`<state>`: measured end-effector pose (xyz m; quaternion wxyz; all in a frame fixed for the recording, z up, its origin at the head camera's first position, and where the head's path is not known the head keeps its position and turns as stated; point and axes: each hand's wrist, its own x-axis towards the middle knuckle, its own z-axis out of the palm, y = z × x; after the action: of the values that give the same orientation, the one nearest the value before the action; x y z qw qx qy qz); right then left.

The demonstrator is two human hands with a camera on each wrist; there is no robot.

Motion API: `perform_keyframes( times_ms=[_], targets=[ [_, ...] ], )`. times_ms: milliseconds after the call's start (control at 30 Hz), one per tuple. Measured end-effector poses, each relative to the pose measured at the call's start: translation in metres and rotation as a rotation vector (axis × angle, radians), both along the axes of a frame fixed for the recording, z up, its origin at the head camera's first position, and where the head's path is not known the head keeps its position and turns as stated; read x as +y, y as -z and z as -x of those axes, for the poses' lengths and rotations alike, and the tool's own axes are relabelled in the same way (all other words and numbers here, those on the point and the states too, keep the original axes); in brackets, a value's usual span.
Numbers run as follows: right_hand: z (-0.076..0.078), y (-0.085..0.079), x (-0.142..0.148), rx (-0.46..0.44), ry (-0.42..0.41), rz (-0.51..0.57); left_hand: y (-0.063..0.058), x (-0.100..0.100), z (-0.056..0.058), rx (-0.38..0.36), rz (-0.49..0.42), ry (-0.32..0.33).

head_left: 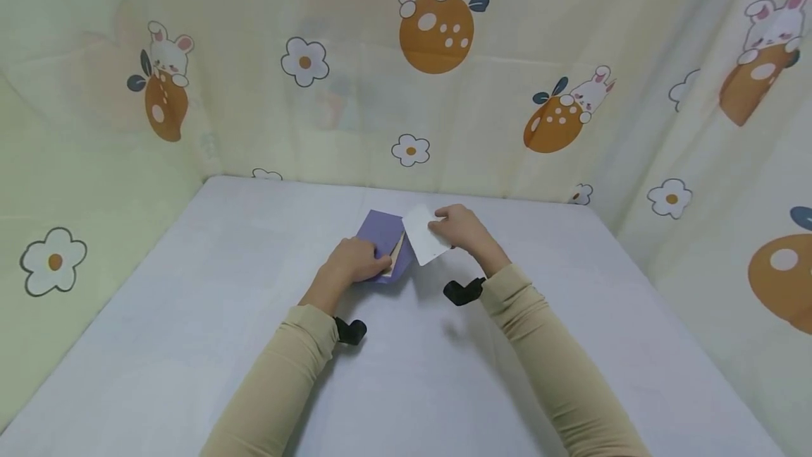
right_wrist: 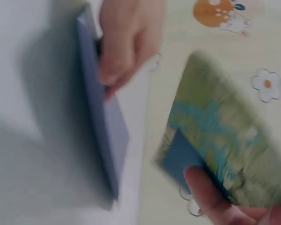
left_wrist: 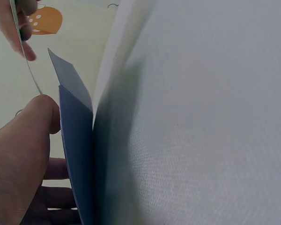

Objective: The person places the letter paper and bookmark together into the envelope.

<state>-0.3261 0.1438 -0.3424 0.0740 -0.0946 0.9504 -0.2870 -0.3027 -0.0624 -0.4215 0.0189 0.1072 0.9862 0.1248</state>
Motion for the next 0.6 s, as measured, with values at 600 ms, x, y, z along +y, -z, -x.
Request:
perform_keyframes(
  times_ms=[600],
  targets=[
    [0.004,0.013,0.007,0.623,-0.317,0.085,-0.006,0.001,-0.002,-0.068,0.02,-0.005]
  ],
)
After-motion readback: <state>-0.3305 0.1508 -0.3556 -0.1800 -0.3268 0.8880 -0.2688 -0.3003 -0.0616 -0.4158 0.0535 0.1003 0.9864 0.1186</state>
